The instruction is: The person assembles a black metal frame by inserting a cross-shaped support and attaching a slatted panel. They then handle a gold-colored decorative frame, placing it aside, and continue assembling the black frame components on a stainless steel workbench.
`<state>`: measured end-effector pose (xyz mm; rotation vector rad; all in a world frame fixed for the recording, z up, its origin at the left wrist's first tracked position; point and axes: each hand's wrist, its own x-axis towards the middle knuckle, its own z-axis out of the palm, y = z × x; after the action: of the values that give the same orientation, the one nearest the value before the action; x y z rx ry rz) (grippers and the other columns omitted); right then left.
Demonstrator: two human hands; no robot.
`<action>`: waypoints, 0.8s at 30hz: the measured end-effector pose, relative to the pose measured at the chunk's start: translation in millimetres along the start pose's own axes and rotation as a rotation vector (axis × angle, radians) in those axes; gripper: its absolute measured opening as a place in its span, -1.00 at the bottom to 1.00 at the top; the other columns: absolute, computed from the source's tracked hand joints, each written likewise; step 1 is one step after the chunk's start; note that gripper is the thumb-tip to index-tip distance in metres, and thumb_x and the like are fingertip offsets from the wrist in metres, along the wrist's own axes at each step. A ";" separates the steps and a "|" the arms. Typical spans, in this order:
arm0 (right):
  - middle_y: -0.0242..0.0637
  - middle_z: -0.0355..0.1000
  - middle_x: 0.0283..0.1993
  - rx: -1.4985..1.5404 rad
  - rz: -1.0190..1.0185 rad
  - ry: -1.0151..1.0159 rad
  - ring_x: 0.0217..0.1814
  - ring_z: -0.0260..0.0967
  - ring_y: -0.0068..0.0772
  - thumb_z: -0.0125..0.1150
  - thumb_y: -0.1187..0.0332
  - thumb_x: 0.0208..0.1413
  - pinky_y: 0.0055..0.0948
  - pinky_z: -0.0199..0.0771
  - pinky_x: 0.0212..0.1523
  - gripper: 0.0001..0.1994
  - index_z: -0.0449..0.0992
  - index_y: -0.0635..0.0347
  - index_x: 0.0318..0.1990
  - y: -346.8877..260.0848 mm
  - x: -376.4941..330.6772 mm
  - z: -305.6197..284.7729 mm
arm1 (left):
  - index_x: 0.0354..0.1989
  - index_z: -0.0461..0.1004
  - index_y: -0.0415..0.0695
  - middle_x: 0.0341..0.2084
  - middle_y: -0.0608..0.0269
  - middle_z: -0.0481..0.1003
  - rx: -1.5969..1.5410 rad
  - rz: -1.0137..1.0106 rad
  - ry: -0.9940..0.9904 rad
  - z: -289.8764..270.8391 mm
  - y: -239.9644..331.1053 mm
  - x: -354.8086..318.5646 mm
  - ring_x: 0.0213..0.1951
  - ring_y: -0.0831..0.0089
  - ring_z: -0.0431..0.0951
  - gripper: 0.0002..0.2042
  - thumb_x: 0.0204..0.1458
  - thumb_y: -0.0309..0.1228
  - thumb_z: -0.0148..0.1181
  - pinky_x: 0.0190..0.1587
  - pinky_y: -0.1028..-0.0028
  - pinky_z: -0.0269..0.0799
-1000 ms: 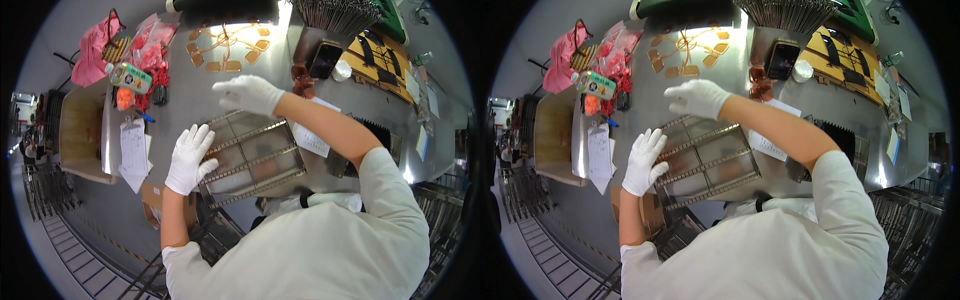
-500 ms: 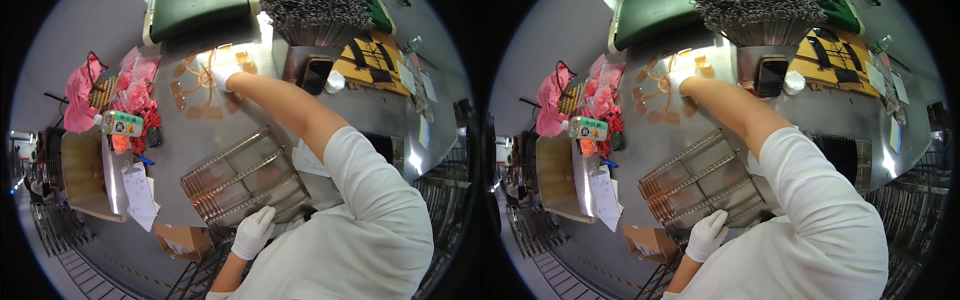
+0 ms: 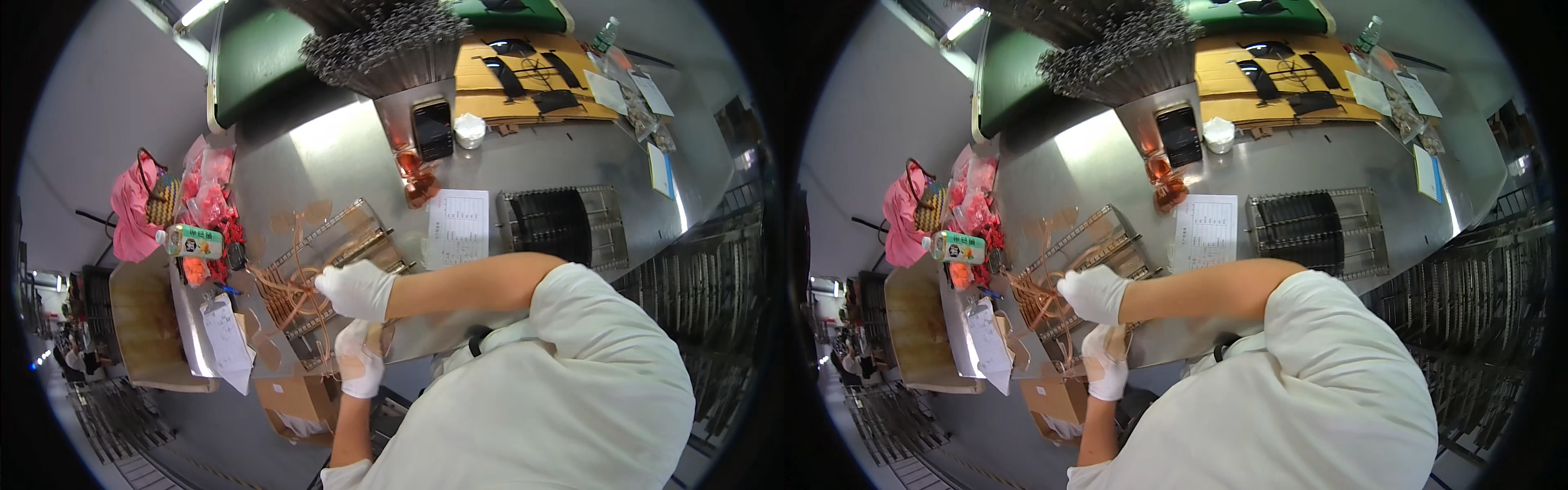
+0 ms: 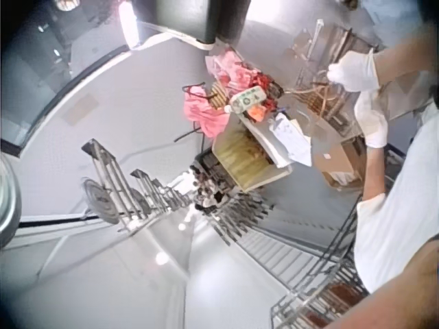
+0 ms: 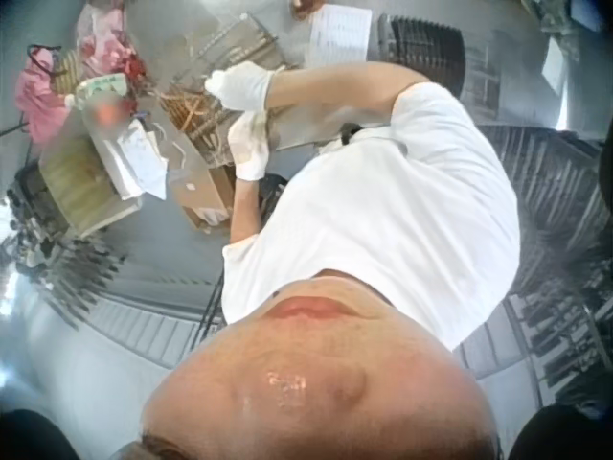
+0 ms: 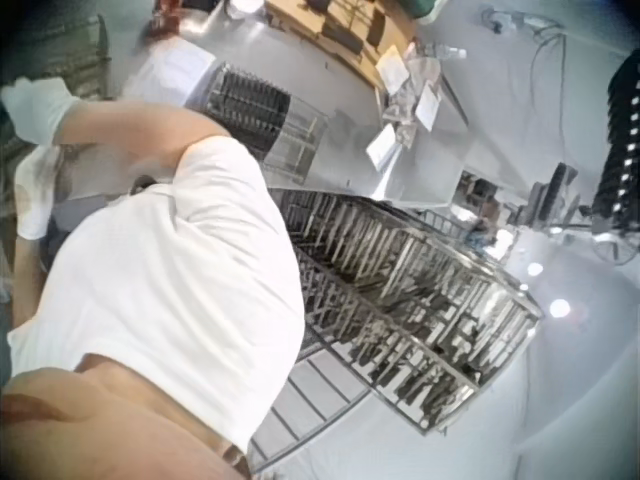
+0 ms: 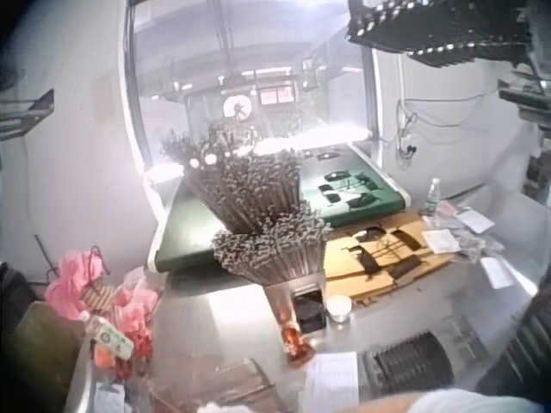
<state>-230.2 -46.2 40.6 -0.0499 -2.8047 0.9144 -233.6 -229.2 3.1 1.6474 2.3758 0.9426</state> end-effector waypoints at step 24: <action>-0.08 0.43 0.27 -0.743 0.845 0.026 0.35 0.34 0.05 0.11 0.41 0.15 -0.05 0.38 0.31 -0.38 0.33 -0.29 0.40 416.2 -219.0 -328.8 | 0.56 -0.02 -0.08 -0.52 -0.05 0.52 -0.542 -0.279 -0.401 171.3 162.9 100.1 -0.47 0.03 0.57 -0.41 0.41 -0.25 -0.06 -0.31 0.18 0.49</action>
<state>36.2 461.5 19.2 -1.3863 -2.8993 -0.1099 -71.2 -31.9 -21.2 1.1371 1.8106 0.9754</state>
